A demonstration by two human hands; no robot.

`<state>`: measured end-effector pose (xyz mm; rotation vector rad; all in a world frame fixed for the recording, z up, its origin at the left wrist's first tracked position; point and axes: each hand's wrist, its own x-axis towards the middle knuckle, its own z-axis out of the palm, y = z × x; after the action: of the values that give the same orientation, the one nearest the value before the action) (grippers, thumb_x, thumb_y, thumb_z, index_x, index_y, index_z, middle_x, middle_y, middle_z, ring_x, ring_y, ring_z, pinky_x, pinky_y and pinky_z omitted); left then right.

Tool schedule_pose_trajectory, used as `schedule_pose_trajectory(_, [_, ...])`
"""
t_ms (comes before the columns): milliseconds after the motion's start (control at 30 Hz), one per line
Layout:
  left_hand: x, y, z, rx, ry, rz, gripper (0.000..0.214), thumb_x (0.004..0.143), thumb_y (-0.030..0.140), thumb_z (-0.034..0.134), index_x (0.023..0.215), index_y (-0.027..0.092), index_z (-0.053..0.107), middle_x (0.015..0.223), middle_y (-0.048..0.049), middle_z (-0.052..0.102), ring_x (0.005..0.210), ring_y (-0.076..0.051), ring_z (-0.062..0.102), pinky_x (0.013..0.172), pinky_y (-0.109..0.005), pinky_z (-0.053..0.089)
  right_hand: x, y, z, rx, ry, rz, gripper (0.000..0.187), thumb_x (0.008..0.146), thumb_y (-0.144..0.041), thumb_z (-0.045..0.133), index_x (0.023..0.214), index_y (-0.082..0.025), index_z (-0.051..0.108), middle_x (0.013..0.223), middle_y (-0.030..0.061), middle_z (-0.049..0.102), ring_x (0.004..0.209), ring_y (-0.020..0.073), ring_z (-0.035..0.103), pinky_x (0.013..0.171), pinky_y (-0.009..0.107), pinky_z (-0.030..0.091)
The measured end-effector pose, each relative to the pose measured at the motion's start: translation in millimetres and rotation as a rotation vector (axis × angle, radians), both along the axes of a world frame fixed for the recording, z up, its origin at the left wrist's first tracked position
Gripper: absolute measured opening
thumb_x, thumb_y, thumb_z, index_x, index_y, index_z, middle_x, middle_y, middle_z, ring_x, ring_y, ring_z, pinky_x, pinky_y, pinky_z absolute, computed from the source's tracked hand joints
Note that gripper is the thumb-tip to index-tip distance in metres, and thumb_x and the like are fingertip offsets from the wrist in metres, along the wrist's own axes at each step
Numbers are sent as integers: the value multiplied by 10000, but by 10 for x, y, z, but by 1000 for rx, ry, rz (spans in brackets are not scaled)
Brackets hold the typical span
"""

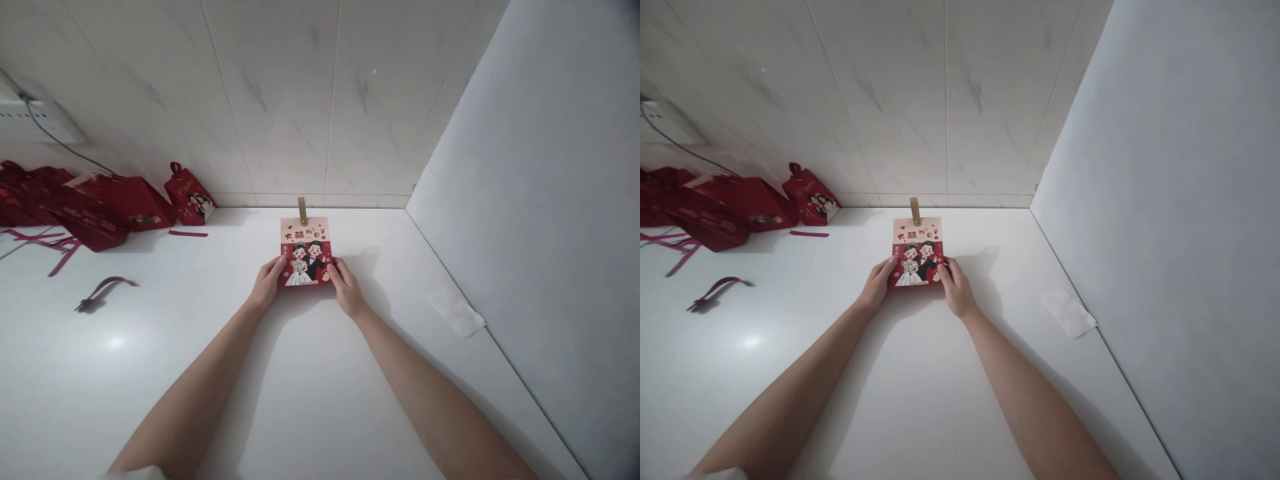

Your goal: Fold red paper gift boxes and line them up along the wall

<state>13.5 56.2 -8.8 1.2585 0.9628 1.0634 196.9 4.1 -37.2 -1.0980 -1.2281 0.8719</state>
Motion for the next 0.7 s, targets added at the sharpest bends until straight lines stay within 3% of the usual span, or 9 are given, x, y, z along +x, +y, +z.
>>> schedule_pose_trajectory(700, [-3,11,-25,-22,-49,-11,467,799,541,582,1027,145,677,917,-84,725,811,-246,679,807,-365,518,-13,-11,14,-7,12,1,320,911,-457,446,1112,-235,559,1074,37,653,997,204,591,891,320,442])
